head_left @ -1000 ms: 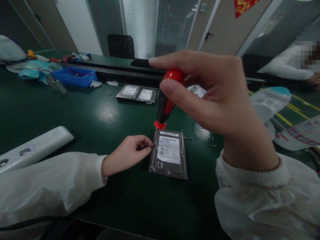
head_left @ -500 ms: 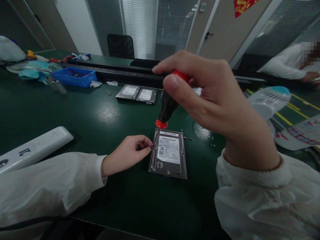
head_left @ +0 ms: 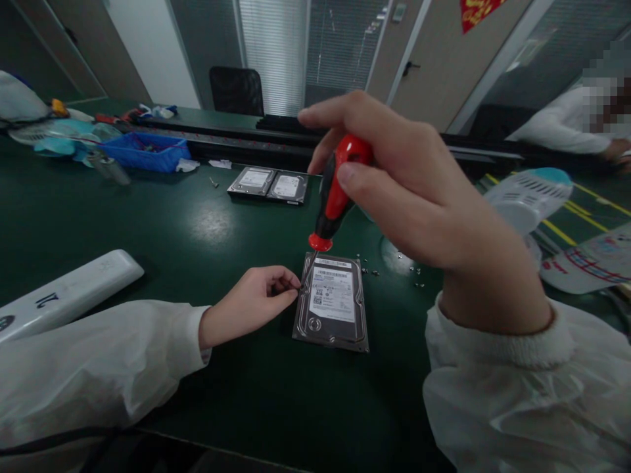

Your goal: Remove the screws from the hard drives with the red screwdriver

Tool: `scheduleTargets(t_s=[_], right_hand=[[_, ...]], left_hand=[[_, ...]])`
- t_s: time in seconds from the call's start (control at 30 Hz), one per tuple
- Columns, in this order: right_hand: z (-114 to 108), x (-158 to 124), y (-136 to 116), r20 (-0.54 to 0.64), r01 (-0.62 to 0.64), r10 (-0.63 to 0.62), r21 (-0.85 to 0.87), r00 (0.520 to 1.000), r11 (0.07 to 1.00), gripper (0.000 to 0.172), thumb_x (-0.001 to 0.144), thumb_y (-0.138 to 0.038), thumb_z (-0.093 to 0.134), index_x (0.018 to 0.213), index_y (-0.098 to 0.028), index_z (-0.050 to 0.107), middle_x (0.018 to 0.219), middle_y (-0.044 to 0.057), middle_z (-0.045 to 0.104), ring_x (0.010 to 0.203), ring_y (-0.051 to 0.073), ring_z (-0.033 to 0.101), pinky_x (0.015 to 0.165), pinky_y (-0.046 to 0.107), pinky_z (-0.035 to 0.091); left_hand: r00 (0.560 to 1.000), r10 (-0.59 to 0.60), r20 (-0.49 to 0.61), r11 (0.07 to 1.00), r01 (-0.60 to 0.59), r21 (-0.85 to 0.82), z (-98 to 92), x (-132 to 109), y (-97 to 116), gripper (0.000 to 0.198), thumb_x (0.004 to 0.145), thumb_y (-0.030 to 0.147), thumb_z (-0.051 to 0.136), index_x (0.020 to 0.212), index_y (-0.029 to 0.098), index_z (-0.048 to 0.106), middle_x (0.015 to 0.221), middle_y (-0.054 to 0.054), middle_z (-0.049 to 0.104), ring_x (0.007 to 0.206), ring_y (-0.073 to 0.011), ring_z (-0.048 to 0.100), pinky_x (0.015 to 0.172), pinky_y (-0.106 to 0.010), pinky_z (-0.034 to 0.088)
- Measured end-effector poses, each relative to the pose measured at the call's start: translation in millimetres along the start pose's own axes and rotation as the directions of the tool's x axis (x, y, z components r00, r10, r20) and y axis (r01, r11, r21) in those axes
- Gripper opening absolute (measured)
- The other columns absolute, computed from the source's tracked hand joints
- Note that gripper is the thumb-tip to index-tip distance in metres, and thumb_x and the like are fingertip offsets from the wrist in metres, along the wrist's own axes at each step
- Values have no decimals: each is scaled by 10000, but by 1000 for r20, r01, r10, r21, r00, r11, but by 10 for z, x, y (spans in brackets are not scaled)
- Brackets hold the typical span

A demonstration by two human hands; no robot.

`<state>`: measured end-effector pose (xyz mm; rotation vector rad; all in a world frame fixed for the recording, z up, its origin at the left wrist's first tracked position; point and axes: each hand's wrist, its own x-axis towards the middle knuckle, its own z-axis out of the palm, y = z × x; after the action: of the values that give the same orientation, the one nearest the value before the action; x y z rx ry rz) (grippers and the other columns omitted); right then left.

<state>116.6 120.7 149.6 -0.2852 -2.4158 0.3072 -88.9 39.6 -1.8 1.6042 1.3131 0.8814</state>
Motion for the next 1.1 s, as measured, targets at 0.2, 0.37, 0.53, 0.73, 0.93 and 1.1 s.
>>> scheduleTargets(t_s=[0.2, 0.37, 0.53, 0.73, 0.93, 1.1], right_hand=[[4, 1, -16, -17, -8, 6, -153, 1000, 988, 417, 1094, -360, 428, 1286, -42, 615, 921, 46, 598, 718, 131, 486, 696, 327, 349], [-15, -1, 6, 23, 25, -25, -7, 999, 1000, 332, 1032, -252, 494, 1328, -111, 545, 1057, 61, 639, 869, 158, 565, 786, 310, 415], [-6, 12, -21, -32, -6, 2, -140, 999, 990, 314, 1048, -404, 530, 1153, -118, 603, 905, 22, 538, 721, 124, 395, 665, 296, 330], [-13, 20, 0, 26, 27, -28, 34, 999, 999, 146, 980, -223, 510, 1117, -175, 522, 1059, 51, 529, 808, 138, 427, 770, 303, 400], [-38, 6, -28, 5, -31, 32, -92, 999, 995, 177, 1058, -361, 457, 1012, -203, 521, 906, 21, 523, 758, 141, 456, 694, 311, 357], [-46, 1, -66, 82, -32, 26, 67, 996, 997, 142, 958, -254, 438, 1080, -185, 459, 1037, 51, 487, 783, 141, 461, 719, 314, 392]], left_hand=[[1000, -1, -9, 1000, 1, 7, -1, 0, 15, 149, 888, 282, 664, 944, 155, 719, 883, -42, 735, 774, -170, 672, 703, -309, 559], [1000, -4, -8, 1000, 4, 4, -5, 3, 9, 149, 889, 284, 665, 945, 157, 718, 897, -45, 739, 785, -173, 679, 712, -313, 565], [1000, -4, 0, 1000, 4, 6, -8, -5, -12, 154, 897, 295, 668, 955, 162, 720, 924, -48, 747, 801, -177, 689, 722, -316, 572], [1000, -10, -4, 1000, 10, 5, -3, -6, -10, 157, 887, 294, 671, 949, 159, 723, 904, -47, 748, 779, -173, 683, 710, -310, 564], [1000, -5, -6, 1000, 5, 22, -6, 0, -33, 151, 898, 293, 670, 955, 166, 727, 896, -42, 746, 772, -172, 678, 703, -310, 563], [1000, -12, -2, 1000, 12, 28, -15, 0, -40, 166, 904, 312, 673, 971, 171, 729, 924, -43, 748, 792, -174, 681, 713, -311, 563]])
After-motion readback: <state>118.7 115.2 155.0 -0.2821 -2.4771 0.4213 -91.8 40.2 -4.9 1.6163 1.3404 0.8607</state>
